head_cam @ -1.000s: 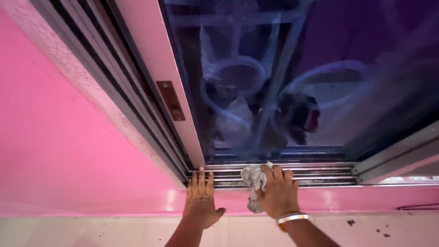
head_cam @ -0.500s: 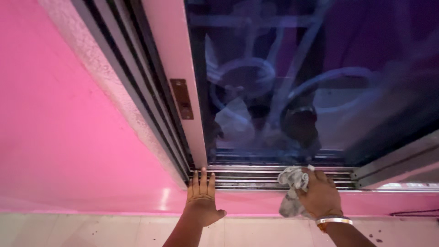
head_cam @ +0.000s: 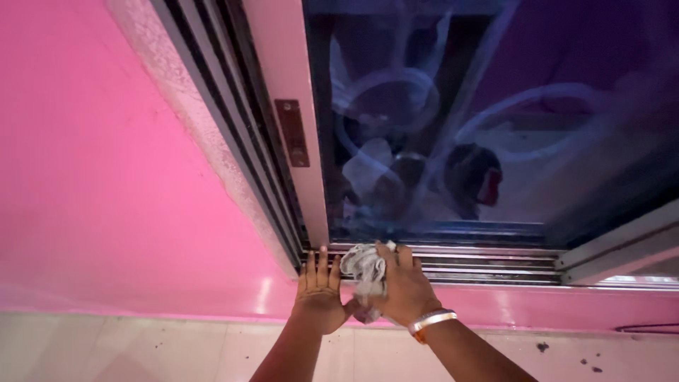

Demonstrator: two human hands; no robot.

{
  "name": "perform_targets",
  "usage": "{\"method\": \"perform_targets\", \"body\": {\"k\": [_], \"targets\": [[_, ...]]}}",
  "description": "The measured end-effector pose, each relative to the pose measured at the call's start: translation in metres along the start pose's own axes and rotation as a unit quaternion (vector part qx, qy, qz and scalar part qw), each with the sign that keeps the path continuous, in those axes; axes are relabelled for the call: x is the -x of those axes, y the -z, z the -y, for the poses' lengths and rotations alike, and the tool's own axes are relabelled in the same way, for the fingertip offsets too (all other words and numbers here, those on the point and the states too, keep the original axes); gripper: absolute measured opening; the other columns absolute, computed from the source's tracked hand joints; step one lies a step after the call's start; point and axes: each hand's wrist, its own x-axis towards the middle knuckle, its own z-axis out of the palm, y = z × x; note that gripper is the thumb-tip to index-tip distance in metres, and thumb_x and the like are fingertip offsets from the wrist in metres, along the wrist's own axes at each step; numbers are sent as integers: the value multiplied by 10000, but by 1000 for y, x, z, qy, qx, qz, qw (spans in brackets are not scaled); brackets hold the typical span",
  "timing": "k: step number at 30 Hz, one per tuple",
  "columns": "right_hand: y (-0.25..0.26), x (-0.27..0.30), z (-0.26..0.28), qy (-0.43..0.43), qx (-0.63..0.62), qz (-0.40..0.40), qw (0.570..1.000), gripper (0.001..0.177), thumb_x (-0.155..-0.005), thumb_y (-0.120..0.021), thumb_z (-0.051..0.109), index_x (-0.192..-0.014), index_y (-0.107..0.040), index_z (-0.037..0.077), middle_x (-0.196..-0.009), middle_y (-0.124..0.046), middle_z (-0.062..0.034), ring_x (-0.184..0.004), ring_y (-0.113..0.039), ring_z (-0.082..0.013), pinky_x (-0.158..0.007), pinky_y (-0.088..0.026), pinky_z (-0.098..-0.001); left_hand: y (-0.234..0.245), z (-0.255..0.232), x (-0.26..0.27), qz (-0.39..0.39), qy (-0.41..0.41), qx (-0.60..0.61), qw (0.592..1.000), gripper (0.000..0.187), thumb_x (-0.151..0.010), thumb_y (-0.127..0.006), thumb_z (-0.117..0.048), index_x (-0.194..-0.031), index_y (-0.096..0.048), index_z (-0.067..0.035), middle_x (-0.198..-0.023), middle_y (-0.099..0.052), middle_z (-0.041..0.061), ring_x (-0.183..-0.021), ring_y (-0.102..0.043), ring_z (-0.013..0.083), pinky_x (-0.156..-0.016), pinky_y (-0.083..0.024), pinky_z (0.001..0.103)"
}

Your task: The person cleans a window and its frame using a cloth and a spray bottle, wiping the glass and the white metal structure.

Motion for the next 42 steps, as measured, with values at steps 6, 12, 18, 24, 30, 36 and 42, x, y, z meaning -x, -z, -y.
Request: {"method": "perform_targets", "body": {"k": [6, 12, 18, 24, 30, 36, 42], "targets": [[-1, 12, -16, 52, 0, -2, 999, 897, -619, -838, 77, -1426, -518, 304, -1422, -450, -160, -1169, -562, -452, -925, -530, -463, -10, 4, -4, -41, 0, 29, 999, 920, -967, -343, -695, -1631, -82, -114, -1707, 117, 158, -1566, 92, 386, -1248, 13, 482], [11, 30, -35, -108, -171, -152, 967, 726, -678, -761, 10, -1343, -542, 205, -1299, -583, -90, -997, -671, -326, -903, -543, -376, -11, 8, -5, -92, -25, 82, 992, 886, -985, -323, -684, -1611, -149, -81, -1696, 28, 182, -1556, 48, 374, -1232, 2, 475], [-4, 40, -52, -157, -604, -114, 773, 691, -750, -753, -46, -1361, -491, 139, -1282, -667, -92, -1177, -647, -219, -995, -515, -349, -60, -36, 19, -307, -120, 509, 795, 626, -1080, -358, -504, -1458, -533, -37, -1405, -581, 183, -1272, -546, 331, -1068, -409, 445], [-18, 49, -89, -210, -805, 36, 553, 559, -869, -640, 90, -1414, -525, 41, -1294, -679, -159, -1156, -671, -306, -975, -534, -434, -25, -56, -6, 48, 17, 913, 405, 527, -996, -536, -354, -1394, -607, -15, -1162, -705, 107, -895, -679, 198, -774, -537, 319], [-59, 52, -113, -202, -706, -11, 678, 549, -829, -582, 3, -1377, -580, 32, -1249, -717, -142, -1100, -712, -281, -928, -577, -414, 10, -80, 11, -26, -81, 752, 654, 815, -810, -696, -3, -1520, -333, -172, -1273, -637, 51, -1094, -653, 163, -939, -556, 306], [-44, 57, -96, -100, -626, 60, 771, 614, -786, -623, 32, -1398, -573, 26, -1234, -731, -122, -1121, -706, -224, -949, -566, -370, 26, -101, 22, -82, -100, 709, 694, 784, -765, -776, 3, -1448, -404, -97, -1248, -659, 109, -1111, -676, 197, -951, -583, 329], [10, 56, -62, -226, -738, 40, 635, 628, -863, -694, 281, -1440, -463, 201, -1245, -703, -61, -1116, -686, -241, -939, -555, -430, 22, -98, 12, -36, -120, 704, 699, 646, -831, -666, -38, -1453, -496, -72, -1273, -684, 136, -1142, -673, 236, -972, -545, 338]]}}
